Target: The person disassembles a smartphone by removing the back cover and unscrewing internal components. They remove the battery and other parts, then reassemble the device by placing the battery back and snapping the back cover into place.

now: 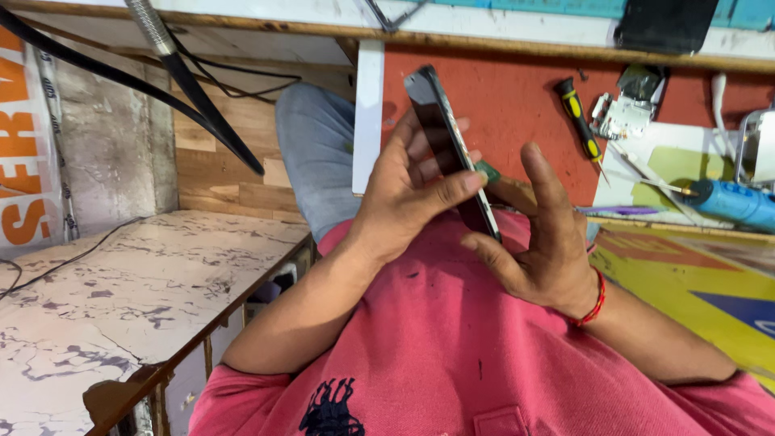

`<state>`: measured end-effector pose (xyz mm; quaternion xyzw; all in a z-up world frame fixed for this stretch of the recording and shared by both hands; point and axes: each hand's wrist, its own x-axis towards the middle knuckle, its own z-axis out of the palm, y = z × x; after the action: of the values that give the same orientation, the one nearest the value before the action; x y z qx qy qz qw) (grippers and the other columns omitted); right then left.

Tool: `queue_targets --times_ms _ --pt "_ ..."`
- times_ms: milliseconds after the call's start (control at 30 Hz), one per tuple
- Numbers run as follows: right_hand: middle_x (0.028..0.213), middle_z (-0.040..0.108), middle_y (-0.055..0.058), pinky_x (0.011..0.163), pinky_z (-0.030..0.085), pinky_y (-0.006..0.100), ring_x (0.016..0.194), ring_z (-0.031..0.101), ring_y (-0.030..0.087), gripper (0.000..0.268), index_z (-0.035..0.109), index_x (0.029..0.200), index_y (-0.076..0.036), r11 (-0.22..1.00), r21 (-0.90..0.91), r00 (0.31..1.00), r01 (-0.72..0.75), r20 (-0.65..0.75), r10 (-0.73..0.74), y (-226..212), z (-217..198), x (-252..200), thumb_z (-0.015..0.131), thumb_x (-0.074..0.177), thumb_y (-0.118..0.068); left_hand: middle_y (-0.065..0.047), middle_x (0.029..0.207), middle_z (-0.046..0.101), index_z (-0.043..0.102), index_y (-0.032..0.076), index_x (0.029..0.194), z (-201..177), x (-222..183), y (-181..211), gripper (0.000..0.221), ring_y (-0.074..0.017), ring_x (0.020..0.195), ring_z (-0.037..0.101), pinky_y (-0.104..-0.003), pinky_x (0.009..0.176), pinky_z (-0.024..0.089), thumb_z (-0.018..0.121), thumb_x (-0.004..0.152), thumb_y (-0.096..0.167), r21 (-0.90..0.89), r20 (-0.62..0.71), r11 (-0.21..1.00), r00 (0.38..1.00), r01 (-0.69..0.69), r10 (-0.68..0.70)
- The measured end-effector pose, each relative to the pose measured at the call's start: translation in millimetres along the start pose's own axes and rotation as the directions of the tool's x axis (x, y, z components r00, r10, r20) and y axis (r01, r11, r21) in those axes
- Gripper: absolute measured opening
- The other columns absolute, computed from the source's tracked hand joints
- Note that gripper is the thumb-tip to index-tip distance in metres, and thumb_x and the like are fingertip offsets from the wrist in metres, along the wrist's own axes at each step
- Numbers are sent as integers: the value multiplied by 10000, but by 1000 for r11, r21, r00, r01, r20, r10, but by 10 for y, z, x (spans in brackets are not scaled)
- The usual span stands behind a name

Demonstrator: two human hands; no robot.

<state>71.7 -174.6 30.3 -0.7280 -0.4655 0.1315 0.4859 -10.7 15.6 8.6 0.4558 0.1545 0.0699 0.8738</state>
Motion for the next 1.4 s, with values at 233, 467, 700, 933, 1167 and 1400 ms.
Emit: queue_targets --times_ms 233,467,700,933,1167,1400 --pt "1289 627 310 1038 564 433 1225 667 396 945 231 1564 -43 977 192 992 96 -93 -79 -51 11 119 817 823 -57 -241 1545 454 376 48 1532 -6 -9 35 617 -437 1476 429 -610 1224 413 639 1014 256 -747 69 659 996 86 -51" --pt "1192 732 198 938 601 350 1148 752 318 707 398 1485 -54 987 -107 983 119 -130 -133 -13 -75 97 809 911 -15 -250 1531 430 404 12 1506 87 -14 -56 637 -424 1482 397 -561 1284 347 624 1020 361 -774 116 627 993 89 2" --pt "1197 721 203 953 584 368 1117 748 295 711 362 1482 -59 982 -17 968 187 -166 -187 -21 -115 109 801 925 -20 -303 1520 441 369 -51 1548 126 -33 -173 794 -409 1413 476 -513 1179 447 560 1051 537 -776 213 601 976 192 -37" --pt "1155 715 214 919 611 363 1109 758 314 699 353 1463 -53 972 56 963 227 -165 -215 -1 -126 123 794 922 -17 -298 1512 458 334 -49 1577 95 -25 -219 835 -393 1393 512 -504 1169 464 578 1045 546 -781 243 582 969 226 -50" --pt "1184 712 196 928 606 402 1084 737 322 660 412 1406 -45 980 -122 982 155 -88 -166 39 -88 170 795 868 -64 -168 1383 538 327 107 1595 -17 43 -227 700 -314 1326 554 -497 1206 475 719 1023 202 -624 92 781 992 -9 85" --pt "1103 725 153 817 615 354 954 757 272 453 630 1241 -13 995 -79 997 -64 33 67 -34 -2 168 834 845 -101 -79 1302 532 287 66 1639 -104 22 -324 805 -184 1211 576 -359 1141 490 759 990 0 -265 0 955 991 -129 134"
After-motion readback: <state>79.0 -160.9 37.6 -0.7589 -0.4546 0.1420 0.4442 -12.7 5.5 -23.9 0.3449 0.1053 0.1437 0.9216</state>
